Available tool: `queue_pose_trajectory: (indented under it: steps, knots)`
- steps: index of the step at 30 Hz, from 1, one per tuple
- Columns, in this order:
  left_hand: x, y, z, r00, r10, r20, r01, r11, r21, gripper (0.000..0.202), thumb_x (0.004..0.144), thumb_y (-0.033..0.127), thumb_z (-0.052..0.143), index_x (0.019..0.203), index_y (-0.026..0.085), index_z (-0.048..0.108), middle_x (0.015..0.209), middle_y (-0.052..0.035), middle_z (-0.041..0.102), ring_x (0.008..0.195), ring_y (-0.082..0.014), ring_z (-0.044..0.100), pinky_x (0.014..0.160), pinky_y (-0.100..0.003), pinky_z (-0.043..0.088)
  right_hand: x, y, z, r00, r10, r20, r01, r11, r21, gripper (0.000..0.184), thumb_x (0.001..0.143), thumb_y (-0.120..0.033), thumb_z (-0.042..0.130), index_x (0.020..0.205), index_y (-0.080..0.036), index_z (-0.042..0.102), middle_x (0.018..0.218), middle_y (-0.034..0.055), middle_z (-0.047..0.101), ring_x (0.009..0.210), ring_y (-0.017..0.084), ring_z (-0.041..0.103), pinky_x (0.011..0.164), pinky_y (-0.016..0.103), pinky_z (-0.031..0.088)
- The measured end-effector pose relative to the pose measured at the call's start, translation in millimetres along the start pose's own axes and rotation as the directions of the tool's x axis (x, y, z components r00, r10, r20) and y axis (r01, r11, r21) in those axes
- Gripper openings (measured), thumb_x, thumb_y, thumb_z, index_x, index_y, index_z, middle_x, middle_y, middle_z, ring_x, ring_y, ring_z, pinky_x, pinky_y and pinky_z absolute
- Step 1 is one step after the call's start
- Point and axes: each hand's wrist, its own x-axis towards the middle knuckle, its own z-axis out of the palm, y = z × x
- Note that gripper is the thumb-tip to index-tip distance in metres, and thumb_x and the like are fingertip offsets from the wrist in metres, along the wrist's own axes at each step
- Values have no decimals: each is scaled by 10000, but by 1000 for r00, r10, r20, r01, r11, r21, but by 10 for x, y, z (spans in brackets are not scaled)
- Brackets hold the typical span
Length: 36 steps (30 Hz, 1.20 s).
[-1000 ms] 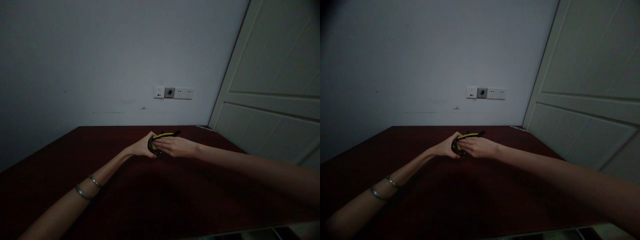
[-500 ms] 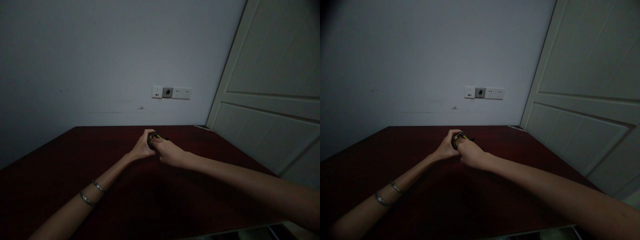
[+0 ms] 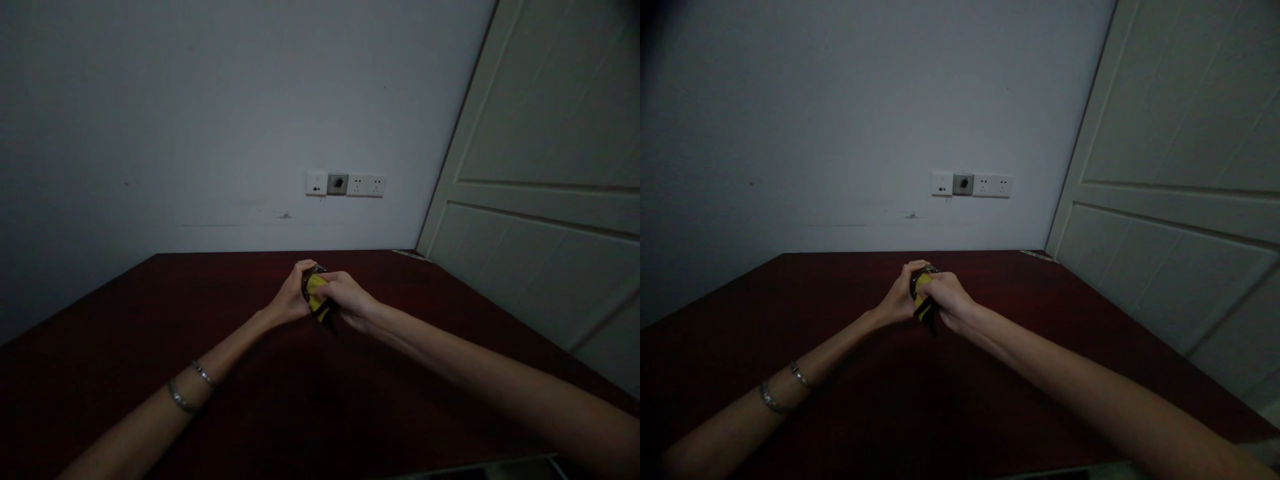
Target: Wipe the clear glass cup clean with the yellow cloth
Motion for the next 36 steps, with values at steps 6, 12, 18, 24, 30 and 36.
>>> queue_pose_trajectory:
  steps: [6, 12, 18, 24, 30, 36]
  knots:
    - [69, 112, -150, 988, -81, 129, 95, 990, -102, 771, 583, 271, 779, 1196, 190, 319, 1168, -124, 498, 1051, -251, 550, 902, -415, 452, -25, -45, -99, 998, 63, 20, -66, 973, 222, 234, 522, -46, 402, 691, -121, 546, 560, -6, 522, 472, 80, 473, 480, 207, 424]
    - [146, 18, -518, 844, -301, 443, 475, 803, -360, 704, 491, 208, 832, 1084, 176, 453, 1049, -75, 616, 955, -223, 608, 866, -412, 471, -96, -45, -557, 978, -190, 86, 201, 969, -145, 573, 632, -44, 466, 1185, -119, 597, 983, 102, 718, 756, 178, 678, 668, 298, 560]
    - [231, -34, -572, 620, -156, 769, 708, 534, -462, 652, 403, 214, 849, 1006, 178, 603, 972, -75, 702, 902, -246, 654, 848, -404, 501, -129, 40, -745, 491, -650, 580, 823, 128, -554, 585, 805, -6, 447, 1378, -110, 395, 1410, 171, 458, 1361, 215, 356, 1087, 450, 376]
    - [344, 86, -466, 384, -80, 920, 772, 575, -272, 540, 243, 319, 889, 717, 190, 665, 722, -27, 714, 627, -234, 641, 602, -370, 556, -84, -54, -560, 93, -368, 925, 900, -366, -236, 341, 933, -103, 384, 1211, 1, 554, 1288, 198, 572, 1287, 202, 463, 1098, 337, 394]
    - [403, 181, -348, 254, -2, 967, 707, 683, -184, 475, 182, 369, 890, 505, 208, 581, 517, 21, 609, 516, -204, 556, 484, -355, 521, -46, -107, -407, 36, -206, 978, 919, -377, -113, 311, 934, -120, 398, 1133, -65, 632, 1265, 123, 610, 1236, 155, 520, 1103, 249, 363]
    - [456, 270, -414, 361, -42, 932, 606, 770, -200, 461, 367, 252, 850, 750, 196, 599, 732, 17, 639, 722, -211, 607, 660, -345, 530, -55, 185, -434, 251, -327, 911, 831, -410, -376, 326, 926, -121, 410, 1177, -18, 590, 1256, 174, 605, 1210, 193, 546, 1062, 305, 421]
